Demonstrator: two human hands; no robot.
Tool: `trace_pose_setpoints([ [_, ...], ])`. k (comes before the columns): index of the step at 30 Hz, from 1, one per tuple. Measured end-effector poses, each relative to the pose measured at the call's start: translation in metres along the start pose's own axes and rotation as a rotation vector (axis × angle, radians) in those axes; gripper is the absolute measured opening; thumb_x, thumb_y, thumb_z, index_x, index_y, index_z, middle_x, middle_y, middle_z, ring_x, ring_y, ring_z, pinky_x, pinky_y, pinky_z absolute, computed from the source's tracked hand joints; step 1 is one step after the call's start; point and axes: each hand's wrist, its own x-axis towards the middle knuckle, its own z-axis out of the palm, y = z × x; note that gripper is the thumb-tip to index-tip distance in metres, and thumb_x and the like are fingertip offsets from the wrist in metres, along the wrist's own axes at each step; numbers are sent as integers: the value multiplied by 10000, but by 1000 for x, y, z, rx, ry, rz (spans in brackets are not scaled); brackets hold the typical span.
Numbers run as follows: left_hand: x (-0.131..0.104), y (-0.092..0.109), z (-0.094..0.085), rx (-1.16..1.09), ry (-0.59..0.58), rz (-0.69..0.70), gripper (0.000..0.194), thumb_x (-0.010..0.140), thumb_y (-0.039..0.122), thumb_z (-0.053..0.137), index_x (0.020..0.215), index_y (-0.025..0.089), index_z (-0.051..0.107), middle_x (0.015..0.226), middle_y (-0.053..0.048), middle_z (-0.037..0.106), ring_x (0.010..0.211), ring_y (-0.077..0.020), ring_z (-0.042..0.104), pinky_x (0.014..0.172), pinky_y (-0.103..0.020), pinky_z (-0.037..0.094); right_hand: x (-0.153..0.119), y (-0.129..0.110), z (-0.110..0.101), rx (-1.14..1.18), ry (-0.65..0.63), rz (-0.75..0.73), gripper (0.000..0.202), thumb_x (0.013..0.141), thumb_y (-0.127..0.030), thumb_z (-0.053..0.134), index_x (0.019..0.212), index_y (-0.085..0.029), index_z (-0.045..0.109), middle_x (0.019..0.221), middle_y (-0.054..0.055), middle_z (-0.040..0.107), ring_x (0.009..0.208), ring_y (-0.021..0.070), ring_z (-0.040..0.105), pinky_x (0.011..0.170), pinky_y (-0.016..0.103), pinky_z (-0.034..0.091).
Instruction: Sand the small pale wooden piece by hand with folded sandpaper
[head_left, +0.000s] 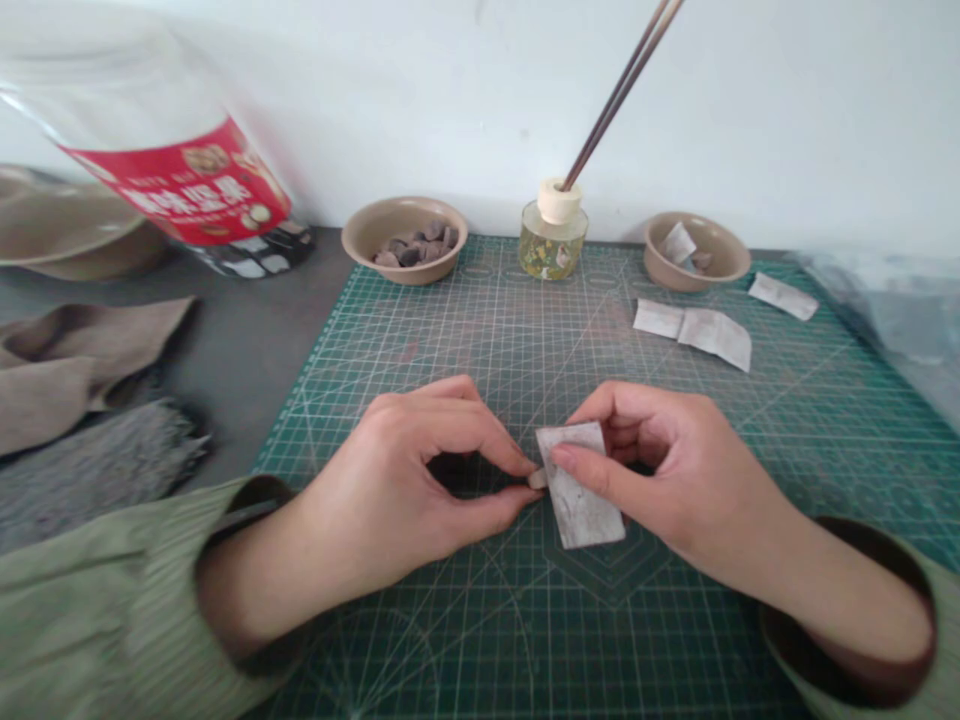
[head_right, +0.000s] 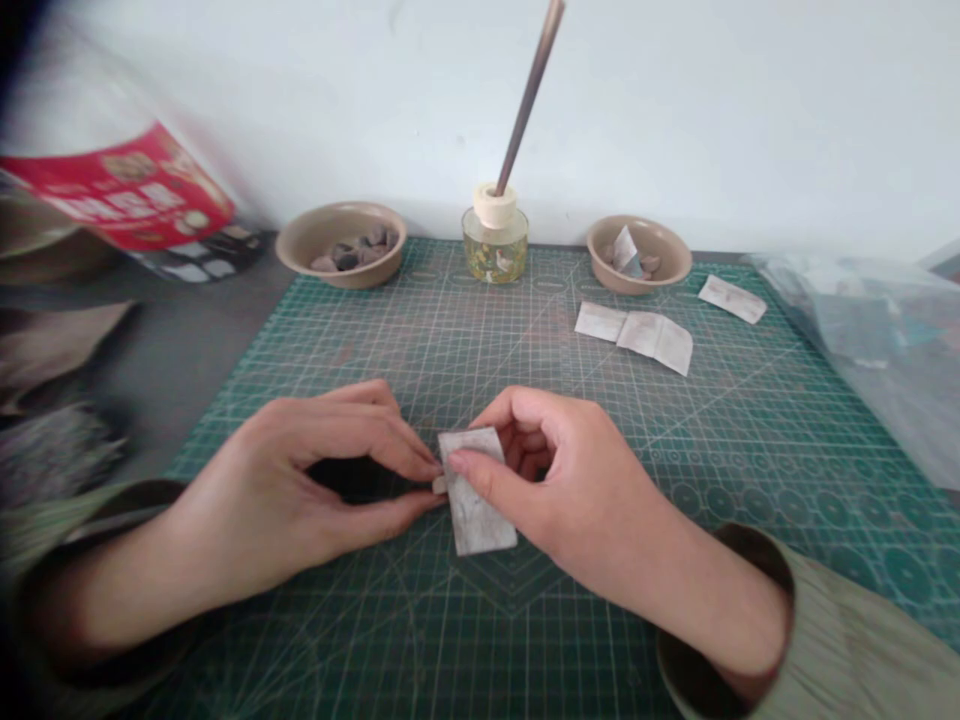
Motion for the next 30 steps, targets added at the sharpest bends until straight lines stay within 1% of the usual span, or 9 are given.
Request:
trace_pose_setpoints([
  [4, 1, -1, 0, 3, -33, -32, 192, 1061, 138, 1002, 1013, 315, 943, 996, 46, 988, 898, -194, 869, 819, -329, 680, 1, 4, 4, -138, 4, -67, 213, 995, -309, 1035, 941, -232, 843, 717, -38, 745, 611, 152, 624, 545, 269, 462],
  [9, 1, 0, 0, 10, -40, -54, 201, 1014, 127, 1015, 1009, 320, 958, 957, 40, 965, 872, -198, 864, 808, -328, 681, 1, 7, 8, -227, 43, -152, 187, 1017, -264, 928, 881, -250, 801, 673, -54, 714, 578, 141, 594, 517, 281, 414],
  [13, 1, 1, 0, 2, -30, -55, 192, 1021, 129, 1006, 1012, 313, 955, 940, 48, 947, 854, -178, 849, 795, -308, 658, 0, 6, 8, -271, 42, -179, 183, 1016, -249, 922, 872, -248, 810, 641, -73, 660, 554, 127, 542, 512, 286, 389],
  [15, 1, 1, 1, 1, -24, -73, 186, 1015, 134, 1008, 1004, 312, 954, 947, 47, 943, 853, -174, 846, 788, -302, 651, 0, 6, 8, -278, 47, -186, 177, 1022, -238, 918, 882, -247, 811, 651, -72, 668, 558, 127, 554, 518, 287, 397],
  [19, 1, 1, 1, -2, -37, -87, 178, 1020, 152, 1003, 995, 321, 954, 946, 56, 945, 850, -178, 842, 782, -311, 645, 0, 7, 7, -276, 7, -192, 177, 1035, -255, 930, 895, -241, 822, 659, -70, 673, 553, 125, 554, 508, 287, 398],
  [23, 1, 1, 0, -19, -28, -112, 156, 1014, 167, 995, 984, 315, 956, 947, 48, 942, 853, -178, 847, 790, -307, 647, 1, 8, 6, -293, 52, -207, 185, 1044, -247, 924, 900, -248, 809, 668, -69, 670, 567, 128, 553, 534, 297, 408],
  [27, 1, 0, 0, -28, -41, -137, 150, 1013, 190, 995, 994, 335, 965, 960, 52, 942, 866, -181, 854, 796, -307, 644, 1, 7, 6, -287, 4, -213, 198, 1048, -264, 938, 903, -252, 803, 680, -67, 684, 566, 129, 566, 544, 303, 422],
  [30, 1, 1, 0, -23, -36, -150, 152, 1014, 197, 991, 981, 341, 958, 946, 60, 931, 844, -177, 844, 782, -310, 631, 1, 7, 6, -303, 38, -228, 196, 1055, -243, 922, 901, -251, 802, 668, -75, 675, 559, 122, 555, 560, 304, 435],
])
